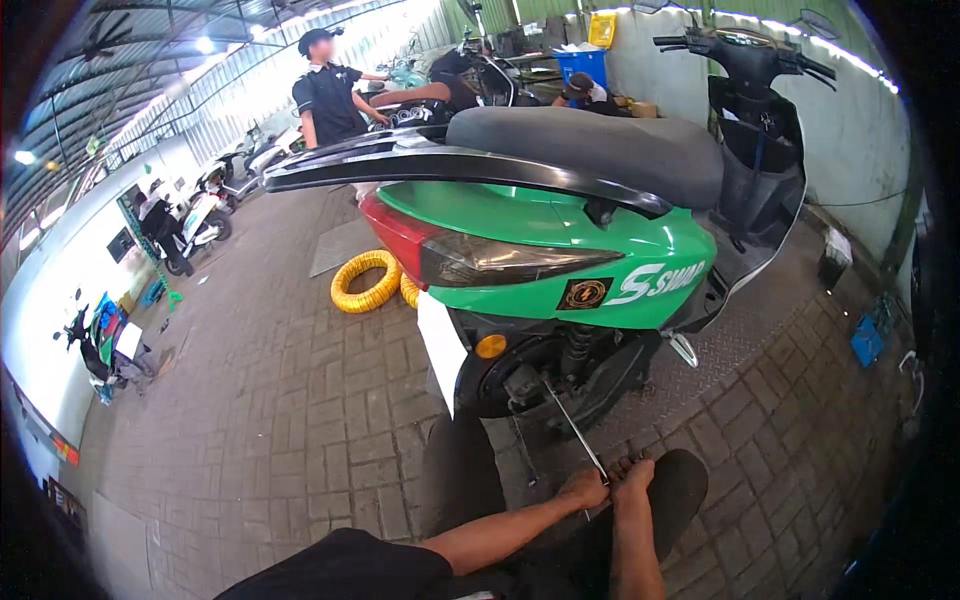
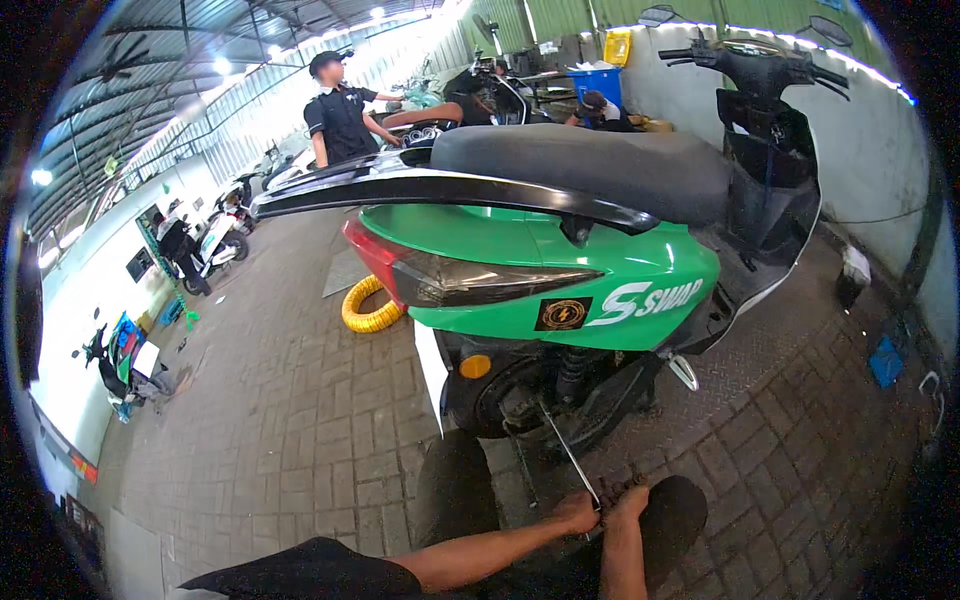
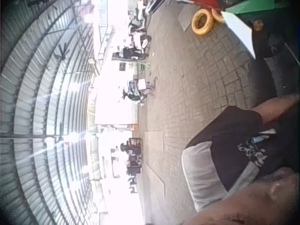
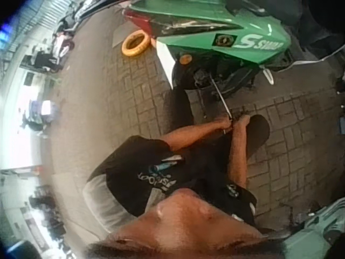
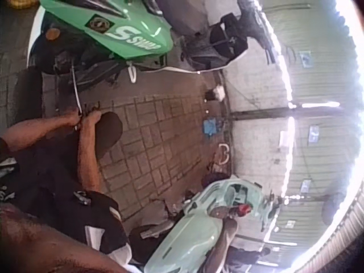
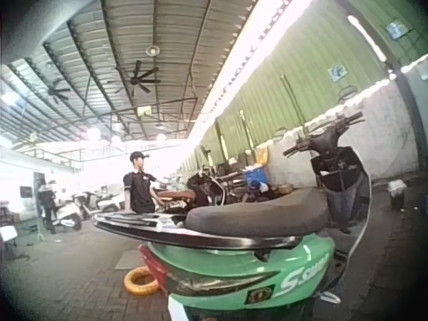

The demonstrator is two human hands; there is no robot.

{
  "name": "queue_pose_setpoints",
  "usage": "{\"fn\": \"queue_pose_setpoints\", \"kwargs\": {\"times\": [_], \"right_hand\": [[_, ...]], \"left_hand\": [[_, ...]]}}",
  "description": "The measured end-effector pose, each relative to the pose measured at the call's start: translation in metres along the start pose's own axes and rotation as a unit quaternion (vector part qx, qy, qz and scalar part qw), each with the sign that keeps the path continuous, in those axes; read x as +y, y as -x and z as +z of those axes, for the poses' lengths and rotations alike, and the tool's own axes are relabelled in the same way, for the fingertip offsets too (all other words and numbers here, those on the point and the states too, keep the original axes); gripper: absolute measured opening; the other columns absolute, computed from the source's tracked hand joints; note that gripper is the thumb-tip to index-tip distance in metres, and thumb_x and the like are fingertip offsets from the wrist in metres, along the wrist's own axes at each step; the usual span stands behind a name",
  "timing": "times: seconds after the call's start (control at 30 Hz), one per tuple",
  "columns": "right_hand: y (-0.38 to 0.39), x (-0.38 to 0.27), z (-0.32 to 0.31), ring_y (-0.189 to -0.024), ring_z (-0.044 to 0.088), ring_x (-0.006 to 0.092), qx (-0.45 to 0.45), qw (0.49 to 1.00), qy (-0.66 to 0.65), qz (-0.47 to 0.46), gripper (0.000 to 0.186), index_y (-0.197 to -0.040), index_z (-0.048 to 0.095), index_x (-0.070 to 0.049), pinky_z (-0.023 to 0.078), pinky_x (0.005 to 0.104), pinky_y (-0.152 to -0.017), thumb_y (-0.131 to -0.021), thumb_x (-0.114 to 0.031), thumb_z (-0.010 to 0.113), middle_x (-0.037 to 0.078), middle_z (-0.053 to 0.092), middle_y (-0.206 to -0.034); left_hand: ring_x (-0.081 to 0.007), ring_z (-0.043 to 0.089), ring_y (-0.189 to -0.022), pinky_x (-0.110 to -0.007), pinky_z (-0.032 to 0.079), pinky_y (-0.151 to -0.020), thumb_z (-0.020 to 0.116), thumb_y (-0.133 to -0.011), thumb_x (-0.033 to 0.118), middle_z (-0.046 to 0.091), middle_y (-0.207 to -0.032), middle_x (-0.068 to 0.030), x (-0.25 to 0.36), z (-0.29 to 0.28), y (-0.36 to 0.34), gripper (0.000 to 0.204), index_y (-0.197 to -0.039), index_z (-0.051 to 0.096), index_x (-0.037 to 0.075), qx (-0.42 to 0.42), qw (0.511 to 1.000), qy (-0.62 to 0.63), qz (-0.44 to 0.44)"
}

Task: The person uses a T-socket wrench to unscrew bolts from the rear wheel motor area of an electric scooter and uses a screwdriver to pry off a black bracket, handling the bolts and the bracket by hand.

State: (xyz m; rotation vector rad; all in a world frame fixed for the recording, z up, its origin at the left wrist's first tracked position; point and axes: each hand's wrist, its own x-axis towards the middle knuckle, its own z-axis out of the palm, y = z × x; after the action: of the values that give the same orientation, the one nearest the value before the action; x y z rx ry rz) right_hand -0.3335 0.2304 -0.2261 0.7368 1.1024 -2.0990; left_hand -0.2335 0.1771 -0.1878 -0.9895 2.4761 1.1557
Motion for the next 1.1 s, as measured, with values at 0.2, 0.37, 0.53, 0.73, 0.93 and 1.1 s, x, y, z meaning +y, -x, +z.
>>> {"fn": "queue_pose_setpoints", "kwargs": {"times": [0.2, 0.37, 0.53, 0.73, 0.93, 1.1], "right_hand": [[-0.029, 0.009, -0.018, -0.083, 0.049, 0.0262, -0.021, 0.999, 0.040, -0.005, 0.038, -0.117, 0.049, -0.008, 0.044, 0.0409, -0.070, -0.100, -0.040, 0.039, 0.009, 0.047, -0.101], [-0.039, 0.026, -0.021, -0.096, 0.059, 0.0280, -0.029, 0.998, 0.050, -0.021, 0.053, -0.130, 0.052, -0.004, 0.051, 0.0431, -0.078, -0.102, -0.046, 0.037, 0.013, 0.058, -0.118], [-0.007, 0.015, -0.002, -0.074, 0.051, 0.0220, -0.011, 0.999, 0.036, -0.039, 0.042, -0.115, 0.052, -0.008, 0.043, 0.0378, -0.062, -0.101, -0.045, 0.037, 0.010, 0.055, -0.097], [0.013, 0.015, 0.005, -0.054, 0.039, 0.0153, 0.023, 0.998, 0.043, -0.042, 0.028, -0.093, 0.051, -0.014, 0.030, 0.0303, -0.046, -0.101, -0.038, 0.038, 0.001, 0.043, -0.069], [0.016, 0.016, 0.001, -0.060, 0.047, 0.0175, -0.001, 0.996, 0.046, -0.077, 0.034, -0.095, 0.051, -0.009, 0.038, 0.0326, -0.048, -0.102, -0.040, 0.038, 0.003, 0.049, -0.072], [0.018, 0.053, -0.020, -0.073, 0.045, 0.0102, -0.125, 0.873, 0.290, -0.373, 0.041, -0.076, 0.050, -0.002, 0.041, 0.0298, -0.063, -0.104, -0.032, 0.045, 0.002, 0.051, -0.077]], "left_hand": [[-0.0438, 0.063, -0.107, -0.053, 0.049, -0.095, 0.053, -0.088, 0.030, 0.066, -0.112, -0.0272, -0.022, 0.029, -0.018, 0.040, -0.108, 0.067, -0.001, 0.062, 0.998, -0.007, -0.001], [-0.0440, 0.062, -0.106, -0.053, 0.049, -0.094, 0.048, -0.091, 0.024, 0.065, -0.112, -0.0254, -0.077, 0.075, -0.048, 0.033, -0.109, 0.063, 0.002, 0.119, 0.981, -0.138, 0.068], [-0.0423, 0.060, -0.107, -0.051, 0.048, -0.095, 0.044, -0.092, 0.018, 0.063, -0.112, -0.0245, -0.072, 0.067, -0.044, 0.029, -0.110, 0.060, 0.003, 0.115, 0.981, -0.127, 0.094], [-0.0408, 0.058, -0.113, -0.049, 0.047, -0.097, 0.048, -0.092, 0.022, 0.061, -0.118, -0.0236, -0.053, 0.046, -0.029, 0.027, -0.107, 0.060, 0.004, 0.066, 0.995, -0.076, 0.019], [-0.0367, 0.058, -0.116, -0.051, 0.050, -0.093, 0.054, -0.090, 0.022, 0.061, -0.122, -0.0228, -0.035, 0.032, -0.011, 0.027, -0.108, 0.064, 0.005, 0.066, 0.997, -0.046, -0.005], [-0.0333, 0.060, -0.114, -0.049, 0.050, -0.093, 0.064, -0.087, 0.020, 0.064, -0.119, -0.0186, -0.045, 0.068, -0.027, 0.028, -0.111, 0.067, 0.005, 0.093, 0.993, 0.004, 0.074]]}}
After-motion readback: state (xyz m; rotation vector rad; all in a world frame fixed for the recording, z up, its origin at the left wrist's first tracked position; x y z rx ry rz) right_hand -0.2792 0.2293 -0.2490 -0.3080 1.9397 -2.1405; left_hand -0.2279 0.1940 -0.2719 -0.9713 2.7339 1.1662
